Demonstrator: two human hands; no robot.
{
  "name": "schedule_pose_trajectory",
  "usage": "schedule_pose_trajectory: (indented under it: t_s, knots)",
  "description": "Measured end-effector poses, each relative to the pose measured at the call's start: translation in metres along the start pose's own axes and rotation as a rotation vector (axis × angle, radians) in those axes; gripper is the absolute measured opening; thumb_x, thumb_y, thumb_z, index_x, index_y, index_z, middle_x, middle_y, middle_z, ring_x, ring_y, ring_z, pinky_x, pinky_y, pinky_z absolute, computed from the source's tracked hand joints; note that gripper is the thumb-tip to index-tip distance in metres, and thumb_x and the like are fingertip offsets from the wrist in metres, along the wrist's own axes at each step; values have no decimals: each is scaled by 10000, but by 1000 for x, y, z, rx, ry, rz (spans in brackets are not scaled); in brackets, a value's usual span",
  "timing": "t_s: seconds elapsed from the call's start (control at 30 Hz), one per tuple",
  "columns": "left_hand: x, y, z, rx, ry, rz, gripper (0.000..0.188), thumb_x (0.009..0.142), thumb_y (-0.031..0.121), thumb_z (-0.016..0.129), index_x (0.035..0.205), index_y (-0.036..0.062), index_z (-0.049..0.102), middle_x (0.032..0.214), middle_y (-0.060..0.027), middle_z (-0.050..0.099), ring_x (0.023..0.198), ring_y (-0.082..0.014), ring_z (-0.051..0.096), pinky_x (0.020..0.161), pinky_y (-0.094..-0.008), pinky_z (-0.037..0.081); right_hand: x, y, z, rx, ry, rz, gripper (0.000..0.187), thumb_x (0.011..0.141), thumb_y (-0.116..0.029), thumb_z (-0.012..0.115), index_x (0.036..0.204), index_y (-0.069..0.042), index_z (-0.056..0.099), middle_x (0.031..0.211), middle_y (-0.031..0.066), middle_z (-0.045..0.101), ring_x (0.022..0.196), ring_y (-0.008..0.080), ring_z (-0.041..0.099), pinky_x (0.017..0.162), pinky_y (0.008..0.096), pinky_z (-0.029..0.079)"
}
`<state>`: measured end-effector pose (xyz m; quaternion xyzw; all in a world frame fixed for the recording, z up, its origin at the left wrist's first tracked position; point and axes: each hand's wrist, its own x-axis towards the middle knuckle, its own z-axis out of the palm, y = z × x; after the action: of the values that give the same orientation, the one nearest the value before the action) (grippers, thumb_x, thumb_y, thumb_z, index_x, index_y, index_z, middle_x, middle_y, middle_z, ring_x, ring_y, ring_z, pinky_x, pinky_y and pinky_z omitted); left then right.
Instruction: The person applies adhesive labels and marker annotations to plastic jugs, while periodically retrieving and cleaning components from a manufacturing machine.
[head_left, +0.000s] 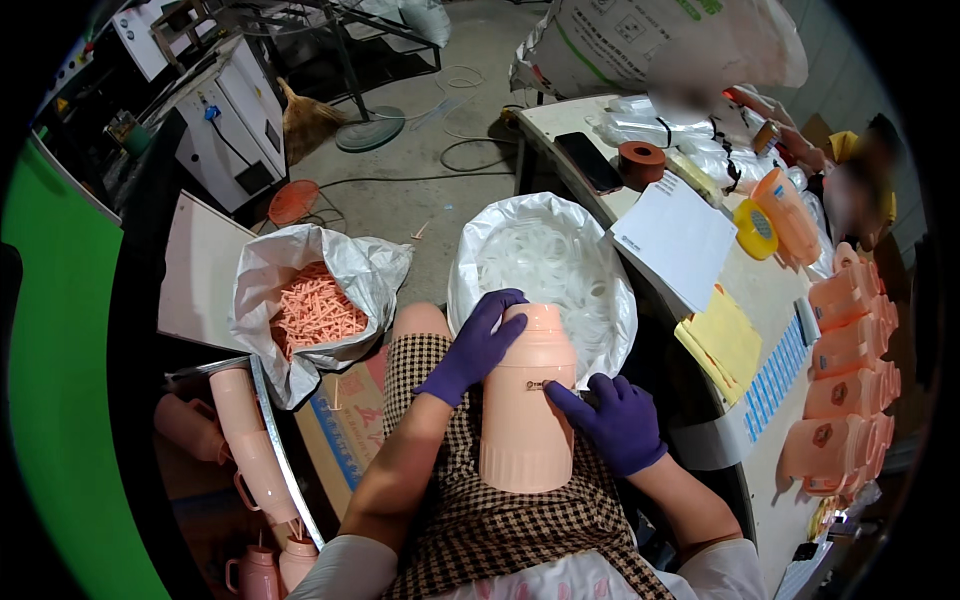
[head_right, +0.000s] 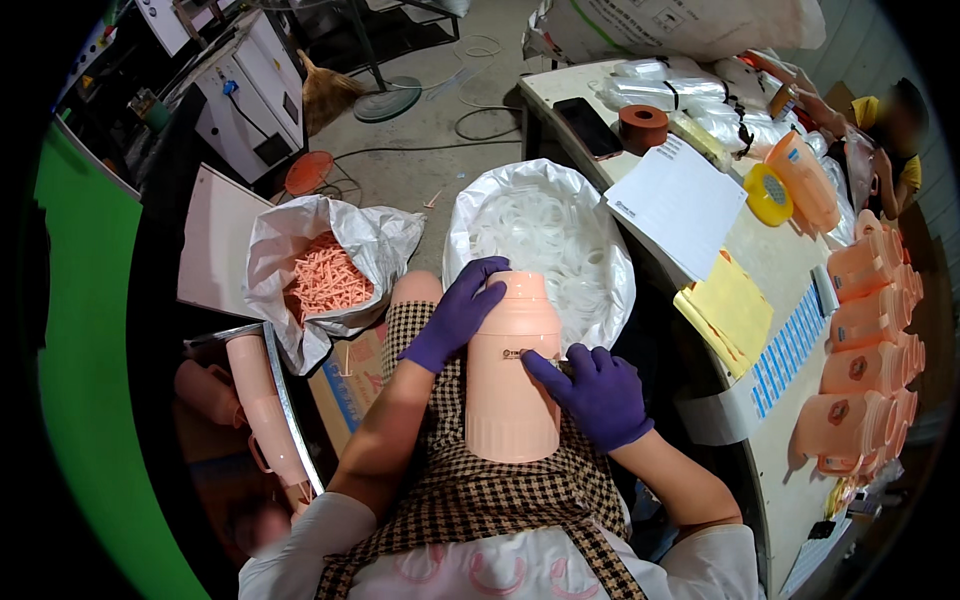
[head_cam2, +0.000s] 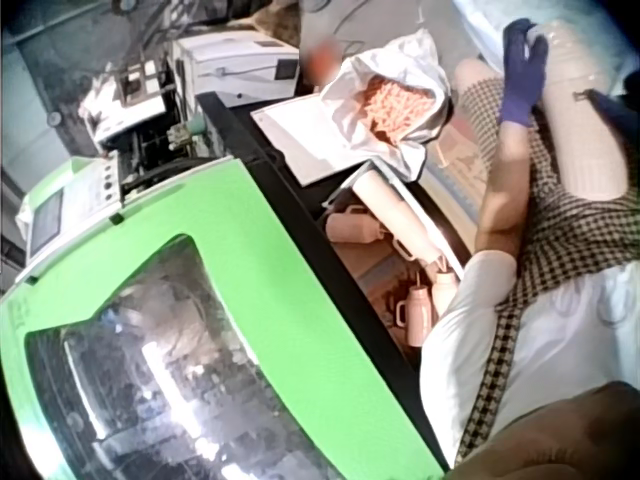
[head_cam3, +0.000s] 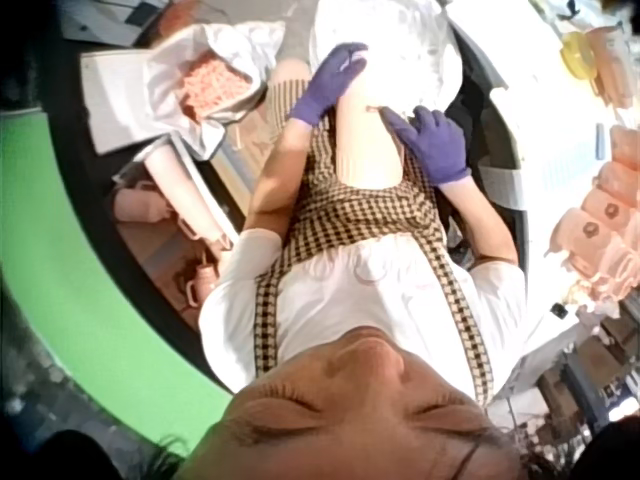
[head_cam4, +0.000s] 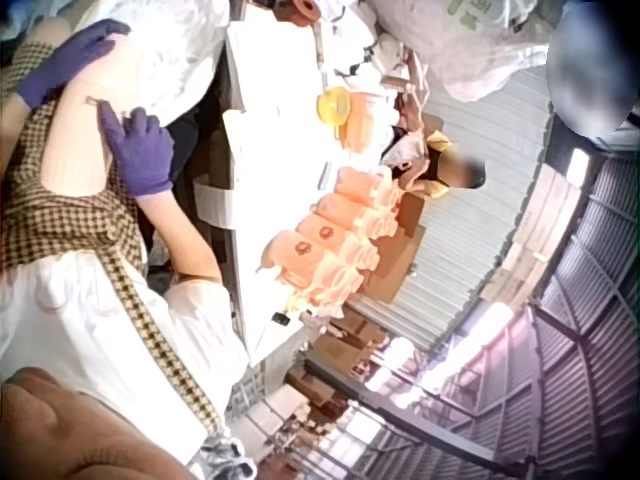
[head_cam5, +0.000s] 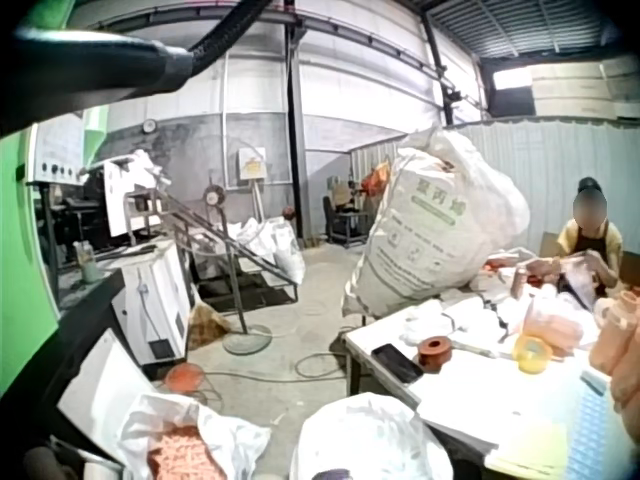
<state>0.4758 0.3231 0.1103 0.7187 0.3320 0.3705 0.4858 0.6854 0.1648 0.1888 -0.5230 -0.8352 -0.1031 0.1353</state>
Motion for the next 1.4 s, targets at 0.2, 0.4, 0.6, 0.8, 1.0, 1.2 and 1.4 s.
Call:
schedule_pose_trajectory:
  t_s: [0.2, 0.4, 0.6, 0.8, 1.0, 1.2, 1.4]
  knots:
    - [-10, 46, -17, 27, -311, -188, 1084, 679, 261, 900, 1515, 6, 259, 1486, -176, 371, 1380, -277, 388, 1147, -401, 344, -2, -2, -9, -147, -154, 52, 649, 852, -173, 600, 1438, -428, 488, 795, 22, 457, 679, 188, 534, 534, 326, 462]
    - [-27, 33, -44, -310, -86, -140, 739, 768, 290, 849, 1333, 9, 463, 1286, -111, 536, 1148, -187, 542, 1019, -364, 444, -24, 97, -19, -240, -84, 432, 623, 869, -203, 631, 1462, -318, 480, 879, 98, 537, 749, 285, 576, 581, 411, 498]
    - [-31, 25, -87, -730, 238, -121, 467, 1045, 421, 454, 1290, 40, 564, 1274, -124, 632, 1165, -246, 618, 1027, -406, 492, -31, 119, -44, 169, 77, 419, 938, 745, -415, 826, 1503, -90, 381, 1368, 234, 481, 1241, 395, 500, 1050, 477, 411]
    - [2, 17, -18, -698, 264, -178, 462, 1055, 410, 459, 1311, 39, 562, 1225, -111, 646, 1147, -251, 614, 1019, -375, 473, -81, -18, 41, 1357, 42, 607, 731, 909, -335, 706, 1482, -7, 392, 1514, 174, 446, 1356, 292, 485, 1143, 388, 365]
    - [-2, 61, 36, -420, 177, -112, 414, 997, 237, 569, 1378, 109, 470, 1403, -66, 469, 1311, -235, 486, 1010, -425, 467, -162, 61, 27, 308, 308, 839, 407, 957, -134, 513, 1355, -54, 553, 1378, 185, 562, 1276, 353, 547, 1022, 420, 473]
    - [-6, 57, 40, -549, 230, -180, 351, 983, 150, 571, 1324, 90, 512, 1287, -71, 543, 1163, -212, 574, 972, -388, 496, -149, 279, -64, -57, 731, 740, 249, 925, -151, 631, 1139, -39, 571, 1140, 199, 593, 1099, 359, 552, 915, 441, 460]
    - [-76, 4, -17, -495, 395, -238, 162, 997, 105, 557, 1109, 13, 630, 1066, -86, 649, 962, -177, 632, 876, -313, 520, -73, 184, -59, 599, 1074, 720, 558, 968, -44, 570, 1497, -11, 397, 1476, 132, 489, 1287, 246, 524, 1125, 349, 363]
